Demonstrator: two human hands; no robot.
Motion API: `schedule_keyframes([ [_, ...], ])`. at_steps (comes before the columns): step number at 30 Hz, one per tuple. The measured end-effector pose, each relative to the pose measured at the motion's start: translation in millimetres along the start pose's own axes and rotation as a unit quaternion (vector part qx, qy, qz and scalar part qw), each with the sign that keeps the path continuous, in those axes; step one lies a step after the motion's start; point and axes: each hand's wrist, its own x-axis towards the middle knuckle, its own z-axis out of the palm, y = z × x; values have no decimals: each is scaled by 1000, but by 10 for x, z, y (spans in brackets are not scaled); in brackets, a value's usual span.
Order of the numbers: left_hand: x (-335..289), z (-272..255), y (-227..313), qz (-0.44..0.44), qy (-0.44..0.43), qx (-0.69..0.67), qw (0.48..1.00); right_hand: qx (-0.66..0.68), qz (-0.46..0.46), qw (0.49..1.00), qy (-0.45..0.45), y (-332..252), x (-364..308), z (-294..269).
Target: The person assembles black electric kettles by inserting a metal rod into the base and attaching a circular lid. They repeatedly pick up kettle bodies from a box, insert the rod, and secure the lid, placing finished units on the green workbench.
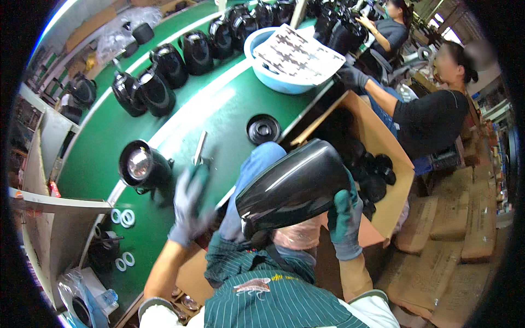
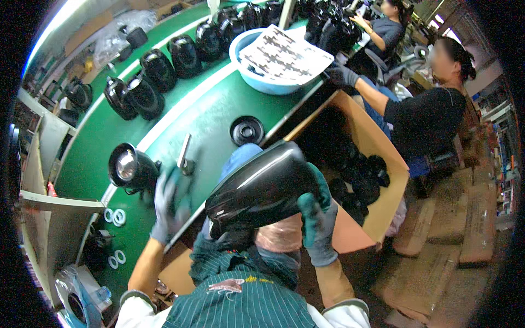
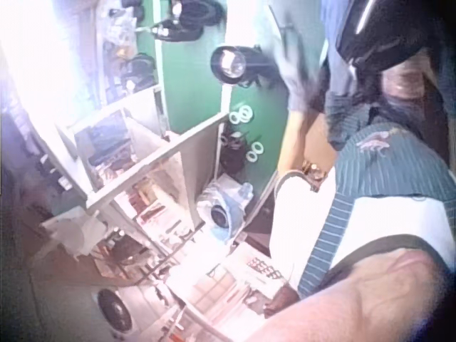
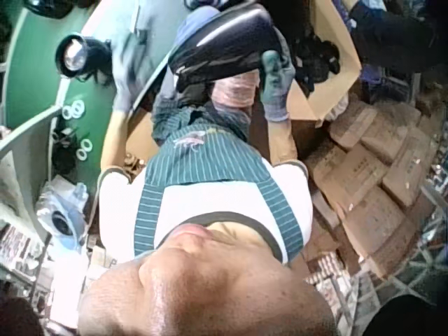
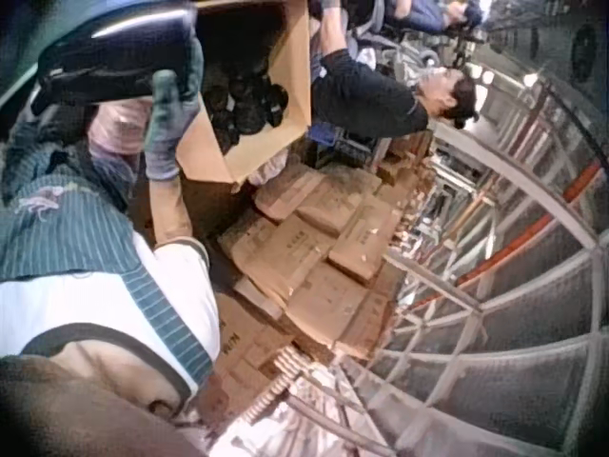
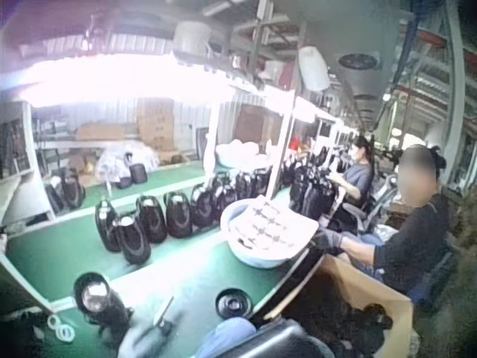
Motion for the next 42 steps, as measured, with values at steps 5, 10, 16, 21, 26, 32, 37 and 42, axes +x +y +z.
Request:
schedule_keyframes([
  [5,-21,-330,570,48,86,-99,990,221,164,952,-135,366,227,574],
  [10,147,-1282,205,-43,267,167,948,457,241,783,-347,522,520,1363],
  [16,880,-2161,-1273,-254,240,405,845,218,278,866,-354,939,502,1287],
  [21,640,-1984,-2748,-336,135,336,869,-71,66,903,-419,934,410,1894],
  [26,617,-1701,-3034,-279,79,307,906,-359,-346,772,-395,1029,378,2860],
  [32,436,-1835,-1958,-215,184,200,938,-605,-391,589,-366,1542,169,3776],
  [37,-631,-1789,-1362,-377,272,-107,879,-485,-381,704,-353,1634,270,3240],
  [42,-1501,-1213,-1198,-462,163,-580,651,-220,-361,848,-321,1133,473,2207],
])
